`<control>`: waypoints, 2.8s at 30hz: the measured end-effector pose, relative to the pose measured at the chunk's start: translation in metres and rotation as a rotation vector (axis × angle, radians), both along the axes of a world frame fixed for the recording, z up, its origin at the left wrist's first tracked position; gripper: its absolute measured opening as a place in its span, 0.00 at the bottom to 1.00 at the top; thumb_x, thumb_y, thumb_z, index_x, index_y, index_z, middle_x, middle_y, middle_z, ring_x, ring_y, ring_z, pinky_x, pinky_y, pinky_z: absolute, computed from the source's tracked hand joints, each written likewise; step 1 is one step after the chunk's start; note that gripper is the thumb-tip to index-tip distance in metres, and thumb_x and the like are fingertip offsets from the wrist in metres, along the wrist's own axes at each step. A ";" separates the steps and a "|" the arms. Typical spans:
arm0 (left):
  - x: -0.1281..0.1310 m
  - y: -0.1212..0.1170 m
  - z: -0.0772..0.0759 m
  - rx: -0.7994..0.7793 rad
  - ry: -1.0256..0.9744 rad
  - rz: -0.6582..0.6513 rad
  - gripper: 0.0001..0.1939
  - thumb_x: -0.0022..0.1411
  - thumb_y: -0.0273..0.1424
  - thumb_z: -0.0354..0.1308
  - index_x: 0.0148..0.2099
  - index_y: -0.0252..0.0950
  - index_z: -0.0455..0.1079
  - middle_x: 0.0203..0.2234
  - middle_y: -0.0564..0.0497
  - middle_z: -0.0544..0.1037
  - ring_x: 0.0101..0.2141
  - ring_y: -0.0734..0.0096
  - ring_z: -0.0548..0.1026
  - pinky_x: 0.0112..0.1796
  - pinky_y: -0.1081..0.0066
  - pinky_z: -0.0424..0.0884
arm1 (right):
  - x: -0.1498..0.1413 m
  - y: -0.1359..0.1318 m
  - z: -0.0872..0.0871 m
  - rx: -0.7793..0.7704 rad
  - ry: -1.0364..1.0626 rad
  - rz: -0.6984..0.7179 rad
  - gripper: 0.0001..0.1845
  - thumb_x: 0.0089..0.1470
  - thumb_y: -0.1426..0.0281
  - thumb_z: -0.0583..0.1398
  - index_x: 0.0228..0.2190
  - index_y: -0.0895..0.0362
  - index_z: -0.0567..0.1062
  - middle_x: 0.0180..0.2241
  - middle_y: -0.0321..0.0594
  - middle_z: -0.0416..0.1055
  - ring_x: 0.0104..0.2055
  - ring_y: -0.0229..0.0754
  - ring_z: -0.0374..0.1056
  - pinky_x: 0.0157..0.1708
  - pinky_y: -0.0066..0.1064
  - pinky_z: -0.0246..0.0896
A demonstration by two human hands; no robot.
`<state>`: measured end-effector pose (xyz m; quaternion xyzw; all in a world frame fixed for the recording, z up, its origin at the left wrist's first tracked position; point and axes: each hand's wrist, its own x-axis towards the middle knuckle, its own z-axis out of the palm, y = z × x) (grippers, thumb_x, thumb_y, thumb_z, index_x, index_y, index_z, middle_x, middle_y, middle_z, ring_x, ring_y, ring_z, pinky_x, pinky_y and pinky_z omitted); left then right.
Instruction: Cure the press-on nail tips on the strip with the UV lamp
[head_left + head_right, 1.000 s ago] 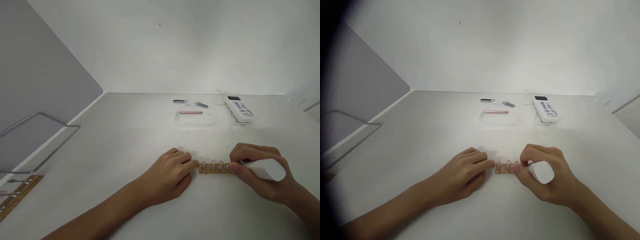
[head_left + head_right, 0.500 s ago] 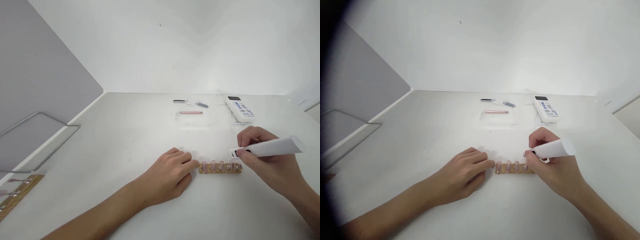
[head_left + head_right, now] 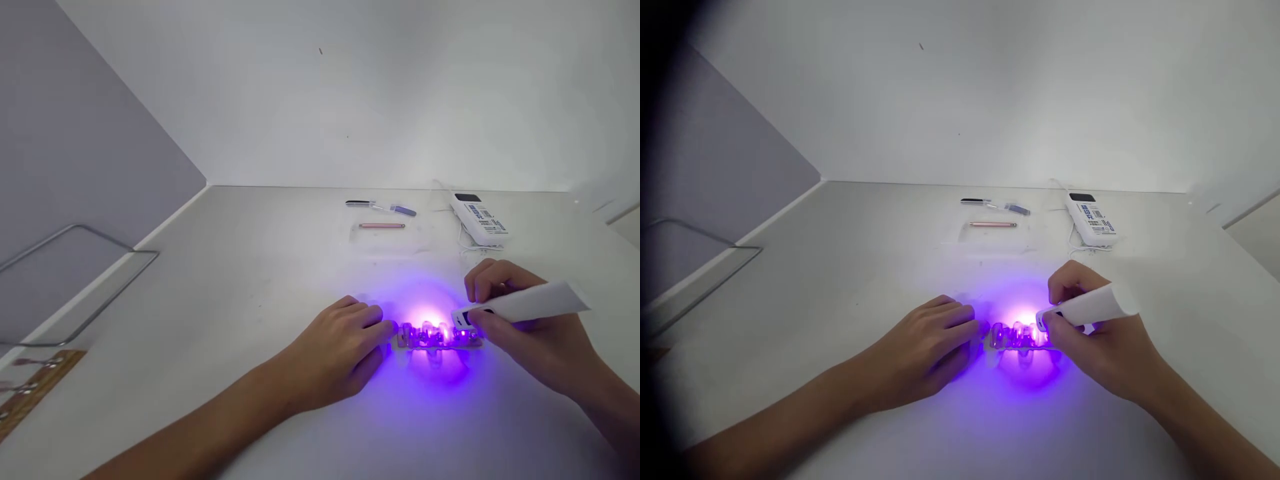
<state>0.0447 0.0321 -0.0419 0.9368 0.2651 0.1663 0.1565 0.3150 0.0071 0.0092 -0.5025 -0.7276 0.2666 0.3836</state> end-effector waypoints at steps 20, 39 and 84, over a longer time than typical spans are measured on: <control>-0.001 -0.001 0.004 0.026 0.050 -0.055 0.18 0.71 0.23 0.44 0.55 0.38 0.71 0.30 0.52 0.70 0.28 0.66 0.66 0.36 0.65 0.63 | -0.006 -0.001 0.002 -0.052 -0.017 0.056 0.14 0.63 0.68 0.61 0.25 0.53 0.69 0.23 0.31 0.67 0.22 0.34 0.63 0.20 0.26 0.59; -0.001 -0.002 0.001 0.038 0.055 -0.064 0.18 0.71 0.23 0.45 0.55 0.39 0.72 0.29 0.52 0.70 0.28 0.66 0.66 0.36 0.65 0.63 | -0.007 0.001 0.000 -0.081 0.048 0.011 0.14 0.61 0.67 0.60 0.23 0.54 0.72 0.22 0.32 0.67 0.20 0.34 0.63 0.17 0.25 0.61; -0.003 -0.004 -0.002 0.014 0.012 -0.043 0.18 0.69 0.20 0.44 0.54 0.38 0.69 0.29 0.52 0.68 0.28 0.65 0.63 0.36 0.65 0.61 | -0.014 -0.004 0.000 0.050 0.078 -0.002 0.15 0.59 0.72 0.62 0.21 0.54 0.70 0.21 0.33 0.66 0.20 0.35 0.61 0.18 0.27 0.57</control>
